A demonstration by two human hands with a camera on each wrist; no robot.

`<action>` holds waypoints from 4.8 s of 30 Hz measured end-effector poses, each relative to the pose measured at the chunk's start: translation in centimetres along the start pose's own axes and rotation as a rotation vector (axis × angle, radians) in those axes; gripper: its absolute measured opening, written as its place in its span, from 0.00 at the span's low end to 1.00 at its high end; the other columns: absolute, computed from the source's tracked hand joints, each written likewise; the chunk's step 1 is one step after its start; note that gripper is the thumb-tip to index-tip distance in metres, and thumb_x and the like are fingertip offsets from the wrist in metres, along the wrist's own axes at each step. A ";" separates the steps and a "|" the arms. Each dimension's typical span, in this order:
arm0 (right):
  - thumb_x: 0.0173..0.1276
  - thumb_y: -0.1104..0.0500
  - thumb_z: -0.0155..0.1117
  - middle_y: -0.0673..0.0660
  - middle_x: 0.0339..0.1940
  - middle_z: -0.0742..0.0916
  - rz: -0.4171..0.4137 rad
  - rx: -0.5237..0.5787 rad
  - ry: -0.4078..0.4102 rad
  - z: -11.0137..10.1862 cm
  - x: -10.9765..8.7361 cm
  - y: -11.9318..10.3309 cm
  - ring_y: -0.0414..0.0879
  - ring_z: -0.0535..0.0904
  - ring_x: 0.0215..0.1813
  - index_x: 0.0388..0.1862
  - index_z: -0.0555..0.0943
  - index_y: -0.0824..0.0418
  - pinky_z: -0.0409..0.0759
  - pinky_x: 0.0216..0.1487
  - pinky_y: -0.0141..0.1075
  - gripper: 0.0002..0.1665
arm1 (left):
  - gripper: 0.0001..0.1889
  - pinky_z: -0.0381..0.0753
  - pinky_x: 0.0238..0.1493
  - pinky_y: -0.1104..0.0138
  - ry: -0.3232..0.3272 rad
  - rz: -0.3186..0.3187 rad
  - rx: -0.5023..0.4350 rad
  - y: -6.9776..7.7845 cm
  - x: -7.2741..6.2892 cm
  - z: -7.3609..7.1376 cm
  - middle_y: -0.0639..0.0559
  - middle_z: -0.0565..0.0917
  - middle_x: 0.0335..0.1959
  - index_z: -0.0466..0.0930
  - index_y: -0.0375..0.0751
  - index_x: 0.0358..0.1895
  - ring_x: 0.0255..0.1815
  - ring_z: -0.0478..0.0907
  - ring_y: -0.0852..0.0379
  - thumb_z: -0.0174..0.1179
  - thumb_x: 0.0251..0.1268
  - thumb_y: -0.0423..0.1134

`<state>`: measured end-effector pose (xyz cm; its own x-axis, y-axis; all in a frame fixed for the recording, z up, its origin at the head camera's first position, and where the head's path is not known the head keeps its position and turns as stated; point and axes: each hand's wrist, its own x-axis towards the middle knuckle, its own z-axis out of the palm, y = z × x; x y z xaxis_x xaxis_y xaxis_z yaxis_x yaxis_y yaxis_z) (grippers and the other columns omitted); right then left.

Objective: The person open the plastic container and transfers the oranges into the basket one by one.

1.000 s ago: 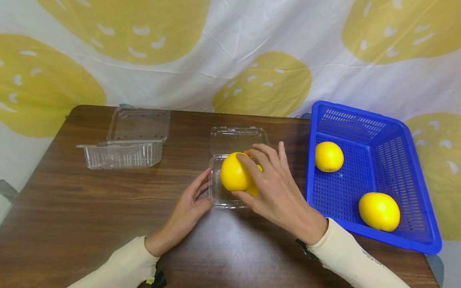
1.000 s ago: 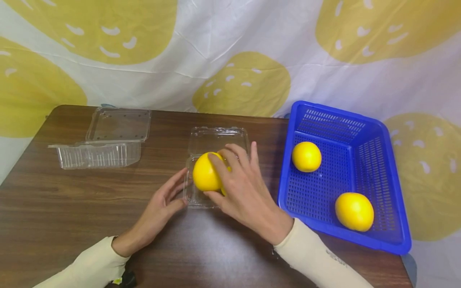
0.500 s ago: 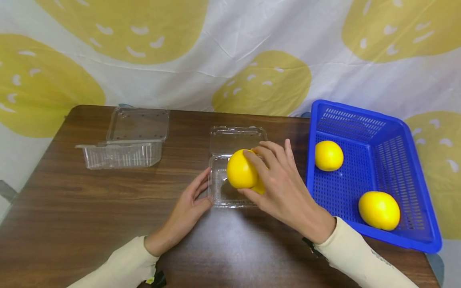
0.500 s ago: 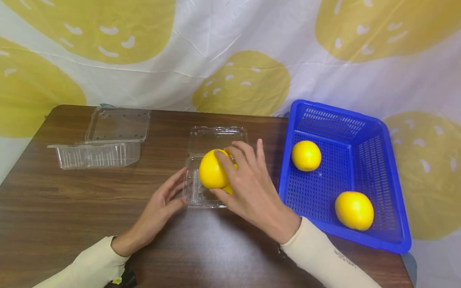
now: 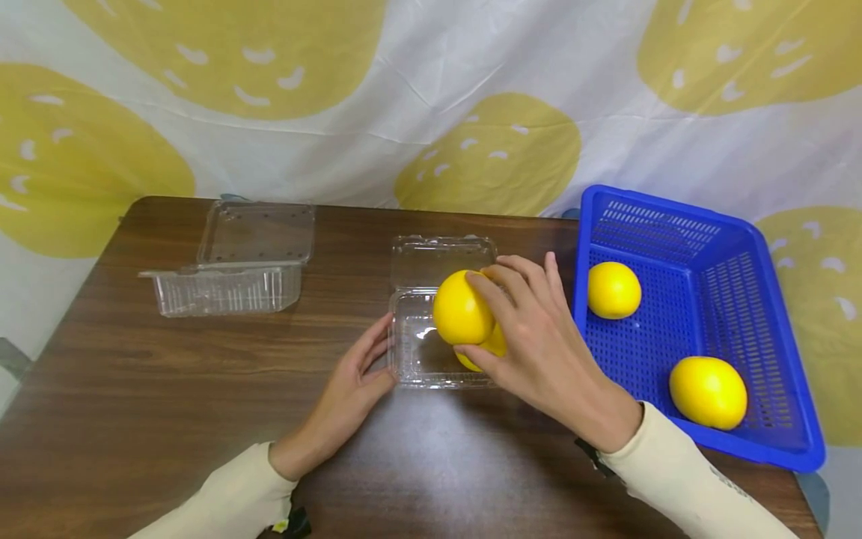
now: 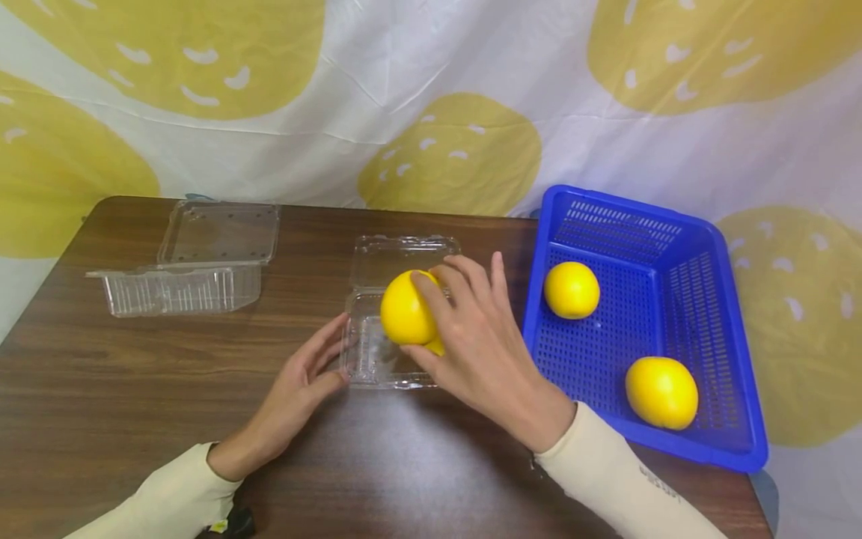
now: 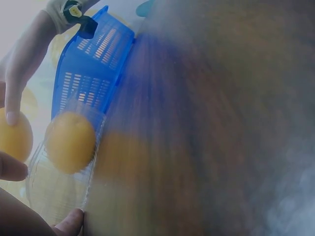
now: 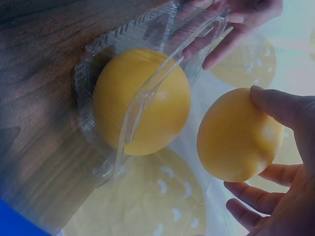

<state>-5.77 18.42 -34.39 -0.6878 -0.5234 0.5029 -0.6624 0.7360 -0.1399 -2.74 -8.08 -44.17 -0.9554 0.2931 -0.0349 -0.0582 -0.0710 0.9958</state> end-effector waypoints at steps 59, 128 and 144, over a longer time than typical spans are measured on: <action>0.52 0.54 0.93 0.69 0.65 0.84 0.045 0.052 0.066 -4.0 1.2 2.0 0.69 0.72 0.73 0.72 0.79 0.69 0.51 0.82 0.81 0.51 | 0.43 0.78 0.76 0.58 -0.007 -0.008 -0.005 -0.1 -0.1 0.0 0.34 0.60 0.88 0.55 0.33 0.88 0.85 0.62 0.35 0.54 0.69 0.22; 0.51 0.60 0.91 0.77 0.60 0.85 0.278 -0.026 0.087 -8.1 -2.7 12.5 0.75 0.71 0.66 0.70 0.79 0.75 0.65 0.72 0.62 0.49 | 0.42 0.77 0.76 0.63 0.067 -0.017 -0.014 0.0 -0.2 0.1 0.33 0.64 0.86 0.59 0.31 0.87 0.84 0.65 0.35 0.56 0.67 0.20; 0.52 0.61 0.88 0.81 0.55 0.84 0.363 -0.081 0.067 -8.8 -4.6 15.2 0.78 0.70 0.63 0.71 0.77 0.78 0.62 0.67 0.66 0.49 | 0.42 0.76 0.78 0.60 0.061 -0.011 -0.001 0.0 -0.2 0.2 0.34 0.63 0.86 0.59 0.30 0.86 0.84 0.65 0.35 0.57 0.66 0.21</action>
<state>-10.05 35.80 -31.36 -0.8508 -0.1955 0.4877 -0.3518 0.9014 -0.2525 -2.53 -7.92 -44.20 -0.9707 0.2348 -0.0511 -0.0690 -0.0688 0.9952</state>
